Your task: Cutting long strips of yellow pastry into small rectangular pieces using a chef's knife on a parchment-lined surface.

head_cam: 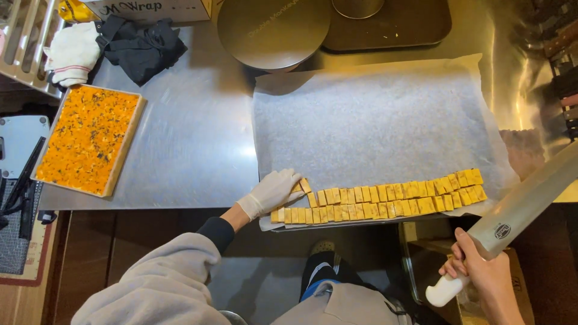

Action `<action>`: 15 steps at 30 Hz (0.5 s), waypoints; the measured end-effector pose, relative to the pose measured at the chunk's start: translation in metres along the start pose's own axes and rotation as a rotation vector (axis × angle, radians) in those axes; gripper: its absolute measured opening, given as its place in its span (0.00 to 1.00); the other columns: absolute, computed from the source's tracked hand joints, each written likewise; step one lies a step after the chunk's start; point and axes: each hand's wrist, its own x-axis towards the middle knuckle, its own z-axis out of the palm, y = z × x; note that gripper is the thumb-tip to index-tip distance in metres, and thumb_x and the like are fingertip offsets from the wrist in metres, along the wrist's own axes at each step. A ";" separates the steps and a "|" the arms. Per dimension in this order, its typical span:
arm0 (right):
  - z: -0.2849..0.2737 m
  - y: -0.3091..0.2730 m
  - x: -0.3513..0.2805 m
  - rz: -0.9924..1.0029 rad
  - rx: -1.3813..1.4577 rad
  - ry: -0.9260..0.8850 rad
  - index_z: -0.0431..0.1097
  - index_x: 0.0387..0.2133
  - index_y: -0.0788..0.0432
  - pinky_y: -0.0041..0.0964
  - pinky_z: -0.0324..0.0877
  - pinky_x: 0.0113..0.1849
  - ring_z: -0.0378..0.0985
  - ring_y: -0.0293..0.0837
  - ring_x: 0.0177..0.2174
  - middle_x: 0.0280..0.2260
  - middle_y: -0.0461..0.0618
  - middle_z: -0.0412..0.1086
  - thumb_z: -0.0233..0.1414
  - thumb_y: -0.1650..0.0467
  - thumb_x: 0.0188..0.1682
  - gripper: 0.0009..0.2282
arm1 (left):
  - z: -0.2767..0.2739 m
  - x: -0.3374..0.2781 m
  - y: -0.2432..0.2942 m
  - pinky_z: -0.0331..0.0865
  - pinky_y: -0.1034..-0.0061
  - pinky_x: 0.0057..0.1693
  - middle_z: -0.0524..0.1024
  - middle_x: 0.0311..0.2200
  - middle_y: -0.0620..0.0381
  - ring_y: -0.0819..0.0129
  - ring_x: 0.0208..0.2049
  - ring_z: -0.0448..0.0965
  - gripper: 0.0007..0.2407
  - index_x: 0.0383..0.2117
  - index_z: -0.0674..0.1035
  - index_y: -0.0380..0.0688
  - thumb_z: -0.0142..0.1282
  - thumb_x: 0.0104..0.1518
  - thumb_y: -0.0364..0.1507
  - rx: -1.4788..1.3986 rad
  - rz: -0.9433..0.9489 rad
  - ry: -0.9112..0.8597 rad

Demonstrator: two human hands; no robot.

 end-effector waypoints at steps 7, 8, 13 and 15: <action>0.005 0.003 -0.015 -0.028 0.024 -0.043 0.56 0.21 0.64 0.59 0.74 0.31 0.56 0.51 0.16 0.13 0.53 0.44 0.57 0.67 0.69 0.26 | -0.031 0.003 0.013 0.75 0.54 0.38 0.80 0.43 0.47 0.47 0.33 0.81 0.19 0.52 0.77 0.46 0.61 0.70 0.47 -0.041 -0.069 -0.045; 0.006 0.003 -0.017 -0.024 0.049 -0.034 0.56 0.21 0.63 0.58 0.73 0.30 0.55 0.50 0.16 0.14 0.52 0.44 0.57 0.68 0.69 0.25 | -0.033 0.004 0.013 0.73 0.56 0.42 0.79 0.44 0.48 0.49 0.37 0.80 0.20 0.57 0.76 0.47 0.59 0.71 0.47 0.058 0.009 -0.043; 0.006 0.002 -0.027 0.005 0.049 -0.009 0.56 0.21 0.63 0.57 0.72 0.31 0.54 0.49 0.16 0.14 0.52 0.44 0.56 0.67 0.70 0.26 | -0.044 0.009 0.027 0.71 0.62 0.45 0.75 0.46 0.52 0.56 0.37 0.78 0.19 0.53 0.74 0.48 0.64 0.67 0.45 0.096 0.171 -0.032; 0.004 0.007 -0.027 -0.037 0.063 -0.034 0.58 0.22 0.64 0.57 0.73 0.32 0.55 0.49 0.16 0.14 0.51 0.45 0.56 0.67 0.70 0.25 | -0.034 0.016 0.032 0.71 0.62 0.48 0.76 0.45 0.53 0.58 0.38 0.78 0.17 0.47 0.76 0.49 0.65 0.67 0.46 0.151 0.217 0.019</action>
